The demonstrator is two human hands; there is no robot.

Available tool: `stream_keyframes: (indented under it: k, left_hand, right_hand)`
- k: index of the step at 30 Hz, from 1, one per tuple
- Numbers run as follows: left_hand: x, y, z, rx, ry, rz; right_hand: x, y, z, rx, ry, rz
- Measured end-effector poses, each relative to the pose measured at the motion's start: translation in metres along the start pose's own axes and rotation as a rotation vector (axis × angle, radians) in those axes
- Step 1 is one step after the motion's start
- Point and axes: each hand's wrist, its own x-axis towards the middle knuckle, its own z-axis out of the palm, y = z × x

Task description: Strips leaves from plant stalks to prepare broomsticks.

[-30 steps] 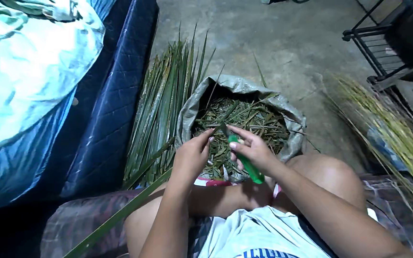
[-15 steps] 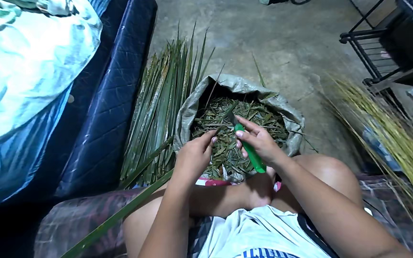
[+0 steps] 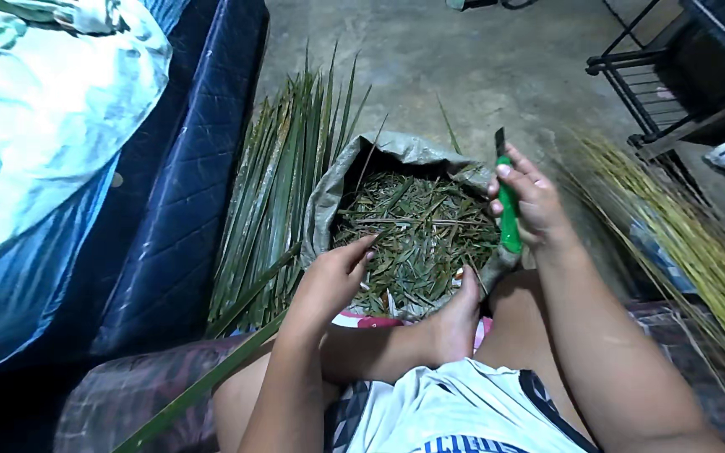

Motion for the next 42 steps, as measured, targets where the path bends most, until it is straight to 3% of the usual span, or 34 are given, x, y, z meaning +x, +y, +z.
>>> stream_keyframes:
  k: [3, 7, 9, 11, 13, 17, 20, 28, 35, 39, 42]
  left_hand:
    - [-0.002, 0.000, -0.008, -0.011, -0.102, -0.022]
    - [0.000, -0.008, -0.008, -0.027, -0.022, -0.047]
    - [0.004, -0.011, -0.007, -0.014, 0.019, -0.084]
    - [0.007, -0.012, -0.006, -0.008, 0.048, -0.109]
    - [0.008, -0.009, -0.002, 0.001, 0.092, -0.105]
    - [0.007, 0.000, 0.009, 0.041, 0.172, -0.040]
    - [0.000, 0.015, 0.016, 0.105, 0.214, -0.023]
    - [-0.023, 0.065, 0.040, 0.109, 0.440, -0.066]
    - [-0.021, 0.075, 0.025, 0.180, 0.226, -0.004]
    - [-0.016, 0.055, 0.027, 0.217, 0.351, 0.177]
    - [-0.013, 0.053, 0.038, 0.215, 0.445, 0.219]
  right_hand:
    - [0.005, -0.007, -0.020, 0.029, 0.129, -0.068]
    - [0.008, -0.009, -0.038, 0.052, 0.403, -0.233]
    - [0.003, -0.009, -0.031, 0.036, 0.450, -0.315]
    - [-0.010, -0.006, -0.012, -0.025, 0.332, -0.335]
    - [-0.030, 0.004, 0.017, -0.074, 0.087, -0.285]
    - [-0.069, 0.032, 0.076, -0.081, -0.433, 0.116]
    - [-0.079, 0.042, 0.097, 0.011, -0.609, 0.318]
    - [-0.075, 0.030, 0.079, 0.079, -0.677, 0.308]
    - [-0.067, 0.018, 0.061, 0.024, -0.618, 0.251]
    - [-0.071, 0.005, 0.063, -0.281, -0.644, 0.216]
    - [-0.081, 0.004, 0.072, -0.584, -0.671, 0.165]
